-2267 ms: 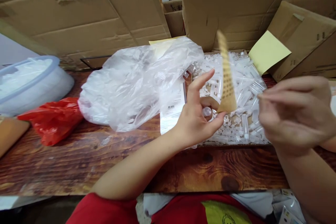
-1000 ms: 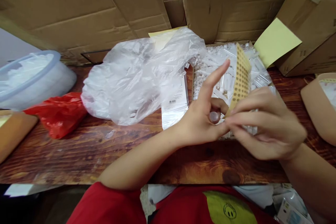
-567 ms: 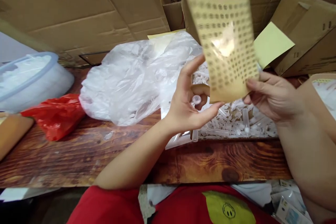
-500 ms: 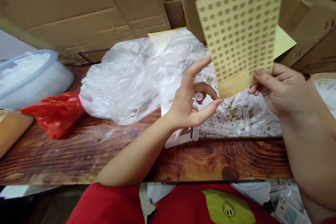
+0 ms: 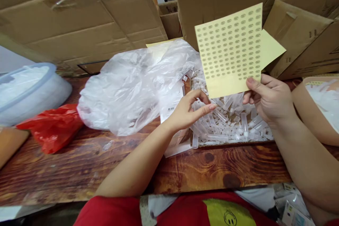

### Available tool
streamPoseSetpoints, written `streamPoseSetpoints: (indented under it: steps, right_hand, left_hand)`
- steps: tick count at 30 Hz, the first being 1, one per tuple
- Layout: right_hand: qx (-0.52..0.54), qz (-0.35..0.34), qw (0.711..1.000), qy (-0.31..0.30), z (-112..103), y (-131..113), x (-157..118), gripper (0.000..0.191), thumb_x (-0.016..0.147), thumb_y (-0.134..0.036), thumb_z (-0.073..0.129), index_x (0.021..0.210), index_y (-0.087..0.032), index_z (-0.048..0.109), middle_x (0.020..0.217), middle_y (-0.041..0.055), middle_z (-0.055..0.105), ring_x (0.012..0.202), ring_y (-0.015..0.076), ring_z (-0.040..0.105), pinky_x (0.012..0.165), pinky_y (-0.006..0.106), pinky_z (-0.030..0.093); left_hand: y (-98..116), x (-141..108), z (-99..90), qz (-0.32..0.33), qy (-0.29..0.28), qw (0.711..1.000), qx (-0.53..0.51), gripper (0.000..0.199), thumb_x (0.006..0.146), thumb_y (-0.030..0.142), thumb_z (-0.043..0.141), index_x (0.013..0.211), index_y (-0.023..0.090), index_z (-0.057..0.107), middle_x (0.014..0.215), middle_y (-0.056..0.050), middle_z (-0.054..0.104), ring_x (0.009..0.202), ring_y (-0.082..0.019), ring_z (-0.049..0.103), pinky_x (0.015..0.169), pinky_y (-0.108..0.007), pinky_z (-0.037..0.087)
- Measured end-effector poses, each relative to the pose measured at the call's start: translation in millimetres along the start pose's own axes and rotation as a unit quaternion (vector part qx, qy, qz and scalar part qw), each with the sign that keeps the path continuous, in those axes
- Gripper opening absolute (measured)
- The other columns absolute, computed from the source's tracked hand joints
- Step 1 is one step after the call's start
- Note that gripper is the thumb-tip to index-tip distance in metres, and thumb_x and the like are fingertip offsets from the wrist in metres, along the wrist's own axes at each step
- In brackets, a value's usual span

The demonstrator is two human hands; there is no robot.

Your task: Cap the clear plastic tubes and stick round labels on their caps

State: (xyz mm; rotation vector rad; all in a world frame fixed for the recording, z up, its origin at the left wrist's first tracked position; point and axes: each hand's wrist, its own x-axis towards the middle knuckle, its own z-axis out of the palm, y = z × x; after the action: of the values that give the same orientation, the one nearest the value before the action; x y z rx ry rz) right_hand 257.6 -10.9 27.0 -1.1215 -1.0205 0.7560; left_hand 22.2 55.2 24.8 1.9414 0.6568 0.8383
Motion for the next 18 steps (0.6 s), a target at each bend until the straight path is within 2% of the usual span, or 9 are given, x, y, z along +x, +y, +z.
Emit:
streamPoseSetpoints:
  steps: [2,4,6,9,12,13,15,17,18]
  right_hand:
    - [-0.016,-0.01,0.999,-0.034,2.9,-3.4,-6.7,0.032,0.081,-0.051,0.084,0.071,-0.024,0.068,0.058,-0.0028,0.06,0.043,0.0115,0.057,0.039,0.027,0.038]
    - [-0.038,-0.018,0.998,-0.055,7.3,-8.4,-14.2,0.035,0.084,-0.053,0.08,0.07,-0.023,0.068,0.058,-0.0018,0.061,0.044,0.0115,0.057,0.04,0.027,0.04]
    - [-0.054,-0.015,0.995,-0.078,12.4,-13.1,-21.4,0.037,0.087,-0.054,0.077,0.07,-0.023,0.068,0.058,-0.0015,0.063,0.045,0.012,0.059,0.042,0.026,0.043]
    - [-0.075,-0.019,0.99,-0.115,18.5,-16.3,-28.4,0.035,0.092,-0.052,0.071,0.075,-0.022,0.068,0.062,-0.0013,0.064,0.049,0.0128,0.06,0.046,0.027,0.049]
    - [-0.142,-0.138,0.98,-0.033,20.4,-15.4,-31.3,0.02,0.09,-0.042,0.075,0.099,-0.025,0.07,0.09,0.0023,0.07,0.073,0.017,0.066,0.061,0.031,0.056]
    - [-0.183,-0.207,0.961,0.012,20.2,-15.1,-31.9,0.026,0.086,-0.037,0.08,0.107,-0.027,0.069,0.1,0.0038,0.069,0.083,0.0196,0.067,0.068,0.034,0.057]
    - [-0.279,-0.343,0.894,0.071,19.7,-15.6,-33.6,0.04,0.079,-0.026,0.085,0.114,-0.03,0.068,0.107,0.0057,0.066,0.095,0.0242,0.064,0.077,0.039,0.056]
    - [-0.35,-0.429,0.831,0.058,20.0,-17.3,-35.7,0.039,0.079,-0.017,0.084,0.113,-0.031,0.07,0.099,0.0058,0.066,0.093,0.025,0.064,0.078,0.041,0.055]
    - [-0.367,-0.453,0.811,0.041,20.8,-18.2,-36.7,0.038,0.081,-0.015,0.081,0.113,-0.03,0.07,0.094,0.0053,0.067,0.09,0.0242,0.065,0.077,0.041,0.055]
  left_hand:
    - [1.2,0.8,2.1,-0.02,0.055,0.992,-0.115,0.045,0.074,0.058,0.083,0.095,0.022,0.064,0.1,-0.006,0.071,0.096,-0.022,0.068,0.087,-0.035,0.055]
    - [5.3,-0.1,6.6,-0.037,0.055,0.972,-0.223,0.059,0.067,0.056,0.089,0.108,0.023,0.064,0.114,-0.008,0.072,0.108,-0.026,0.07,0.091,-0.037,0.058]
    - [11.6,-2.6,13.7,-0.06,0.046,0.958,-0.276,0.062,0.067,0.048,0.091,0.117,0.023,0.065,0.119,-0.01,0.072,0.115,-0.029,0.07,0.097,-0.042,0.059]
    - [20.1,-7.4,26.0,-0.087,0.085,0.946,-0.302,0.058,0.072,0.039,0.09,0.121,0.022,0.065,0.112,-0.01,0.075,0.114,-0.03,0.072,0.102,-0.047,0.059]
    - [23.4,-10.2,33.9,-0.083,0.131,0.94,-0.304,0.059,0.073,0.038,0.089,0.125,0.024,0.064,0.107,-0.007,0.076,0.116,-0.029,0.071,0.108,-0.049,0.057]
    - [23.8,-10.7,35.1,-0.081,0.142,0.94,-0.3,0.059,0.073,0.039,0.089,0.125,0.025,0.064,0.105,-0.006,0.076,0.117,-0.029,0.071,0.11,-0.049,0.056]
    - [24.5,-11.7,35.9,-0.081,0.16,0.94,-0.29,0.059,0.074,0.038,0.088,0.126,0.025,0.064,0.105,-0.006,0.077,0.118,-0.029,0.07,0.111,-0.05,0.055]
    - [26.1,-12.9,36.0,-0.081,0.167,0.942,-0.281,0.058,0.075,0.037,0.087,0.127,0.025,0.064,0.107,-0.007,0.076,0.119,-0.029,0.07,0.112,-0.05,0.055]
    - [27.2,-13.4,36.3,-0.078,0.166,0.943,-0.278,0.058,0.076,0.036,0.087,0.128,0.025,0.063,0.108,-0.007,0.076,0.119,-0.029,0.07,0.112,-0.05,0.055]
